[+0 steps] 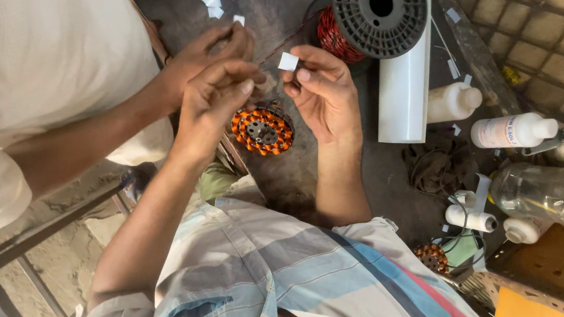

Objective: The person inserts small white rectangular pieces into the slots of a copper-wound stator core. They repeatedly pick up the pieces and press them into place while holding the stator with the other hand. The task continues throughout the clip with the same repetitive insertion action.

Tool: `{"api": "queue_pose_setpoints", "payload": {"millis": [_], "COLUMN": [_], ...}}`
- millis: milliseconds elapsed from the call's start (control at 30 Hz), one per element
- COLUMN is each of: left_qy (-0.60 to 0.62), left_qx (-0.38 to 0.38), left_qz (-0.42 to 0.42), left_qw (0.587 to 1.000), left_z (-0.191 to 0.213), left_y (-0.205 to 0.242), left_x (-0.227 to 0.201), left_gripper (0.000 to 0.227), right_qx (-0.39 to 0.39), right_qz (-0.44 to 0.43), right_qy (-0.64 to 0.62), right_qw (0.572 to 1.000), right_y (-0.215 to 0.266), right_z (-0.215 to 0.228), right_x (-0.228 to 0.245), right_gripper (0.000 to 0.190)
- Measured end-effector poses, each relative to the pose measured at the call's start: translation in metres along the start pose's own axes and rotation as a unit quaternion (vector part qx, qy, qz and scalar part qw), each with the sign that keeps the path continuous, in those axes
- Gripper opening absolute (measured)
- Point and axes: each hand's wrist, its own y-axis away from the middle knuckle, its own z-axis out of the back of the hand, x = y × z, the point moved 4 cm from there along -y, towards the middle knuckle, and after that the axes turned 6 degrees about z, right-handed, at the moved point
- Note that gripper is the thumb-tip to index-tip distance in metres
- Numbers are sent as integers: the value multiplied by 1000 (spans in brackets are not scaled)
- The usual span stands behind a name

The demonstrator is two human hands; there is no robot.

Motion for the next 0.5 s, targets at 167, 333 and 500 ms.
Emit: {"api": "queue_pose_setpoints", "payload": {"millis": [167,333,500], "left_qy": [117,82,47], "left_qx": [-3,-7,-13], "left_qz": [39,43,-16], "left_qw": [992,996,999], "left_z": [0,8,26], "left_y": [-12,-17,-7], "left_x": [21,24,-4], "left_gripper": [23,40,94], "right_qx": [-6,-21,-70], "right_qz": [-28,-7,21], "right_qy": [3,28,28], "right_qw": [1000,999,997], "right_y": [2,6,11], "right_z": [5,7,28], "right_x": [-15,-17,-18], "right_gripper": [29,28,25]}}
